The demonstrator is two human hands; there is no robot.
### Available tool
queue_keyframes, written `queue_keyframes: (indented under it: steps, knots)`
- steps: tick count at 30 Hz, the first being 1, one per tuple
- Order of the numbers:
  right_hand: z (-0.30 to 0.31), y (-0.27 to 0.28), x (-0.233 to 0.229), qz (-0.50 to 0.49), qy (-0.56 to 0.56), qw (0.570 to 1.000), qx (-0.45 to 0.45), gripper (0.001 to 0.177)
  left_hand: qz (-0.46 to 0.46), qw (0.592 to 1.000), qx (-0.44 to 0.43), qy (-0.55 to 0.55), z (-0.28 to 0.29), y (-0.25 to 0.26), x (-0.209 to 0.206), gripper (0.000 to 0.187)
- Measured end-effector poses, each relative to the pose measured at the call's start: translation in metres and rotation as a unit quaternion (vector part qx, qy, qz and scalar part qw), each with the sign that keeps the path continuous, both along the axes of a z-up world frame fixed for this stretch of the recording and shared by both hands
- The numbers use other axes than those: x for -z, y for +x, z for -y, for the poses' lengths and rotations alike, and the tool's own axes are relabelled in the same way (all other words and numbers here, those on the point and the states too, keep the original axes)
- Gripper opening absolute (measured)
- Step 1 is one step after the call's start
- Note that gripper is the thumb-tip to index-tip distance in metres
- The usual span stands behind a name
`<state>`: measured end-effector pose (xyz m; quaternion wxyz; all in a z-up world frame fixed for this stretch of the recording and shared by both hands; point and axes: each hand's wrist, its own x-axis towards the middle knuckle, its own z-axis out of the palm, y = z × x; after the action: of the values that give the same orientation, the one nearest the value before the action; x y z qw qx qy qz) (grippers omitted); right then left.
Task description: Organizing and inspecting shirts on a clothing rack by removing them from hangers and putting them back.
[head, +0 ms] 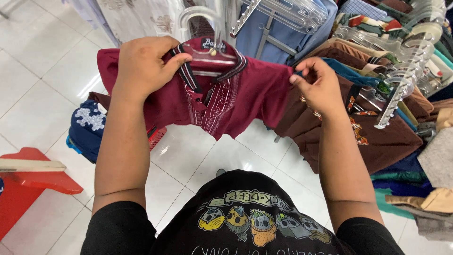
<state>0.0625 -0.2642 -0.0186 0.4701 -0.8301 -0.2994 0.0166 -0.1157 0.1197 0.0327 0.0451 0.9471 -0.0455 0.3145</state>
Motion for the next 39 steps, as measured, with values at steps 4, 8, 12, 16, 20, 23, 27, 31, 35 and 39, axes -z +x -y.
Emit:
queue_keyframes:
  steps: [4, 8, 12, 16, 20, 23, 27, 31, 35, 39]
  knots:
    - [0.0, -0.011, -0.018, -0.026, 0.008, 0.994, -0.107, 0.041, -0.021, 0.998, 0.039, -0.051, -0.013, 0.004, 0.004, 0.036]
    - [0.005, -0.011, -0.008, -0.078, -0.003, 0.994, -0.08, 0.013, -0.049, 0.993, 0.05, -0.092, -0.023, 0.011, 0.008, 0.033]
    - [0.013, -0.013, -0.008, -0.09, 0.108, 0.99, -0.033, 0.027, -0.061, 0.996, 0.066, -0.026, -0.026, 0.022, 0.016, 0.037]
    - [0.028, -0.009, -0.008, -0.06, 0.049, 0.997, -0.004, 0.024, -0.049, 0.992, 0.106, -0.05, -0.012, 0.034, 0.02, 0.038]
    - [0.051, -0.001, -0.001, -0.062, 0.073, 0.995, 0.037, 0.009, -0.069, 0.976, 0.146, -0.143, 0.002, 0.045, 0.023, 0.031]
    - [0.065, -0.002, -0.002, -0.041, 0.015, 0.998, 0.041, 0.007, -0.057, 0.981, 0.134, -0.128, 0.013, 0.052, 0.021, 0.033]
    - [0.074, -0.019, -0.017, -0.027, 0.018, 0.999, 0.017, 0.026, -0.021, 0.985, 0.137, -0.1, 0.032, 0.06, 0.018, 0.038]
    - [0.086, -0.036, -0.026, -0.011, 0.043, 0.999, -0.009, 0.026, -0.016, 0.982, 0.168, -0.08, 0.059, 0.066, 0.008, 0.04]
    - [0.118, -0.04, -0.022, -0.034, 0.044, 0.996, 0.066, 0.01, -0.034, 0.986, 0.163, -0.029, 0.09, 0.07, -0.003, 0.035]
    - [0.143, -0.06, -0.045, -0.006, -0.045, 0.999, 0.026, 0.044, -0.05, 0.98, 0.188, -0.043, 0.133, 0.068, -0.015, 0.032]
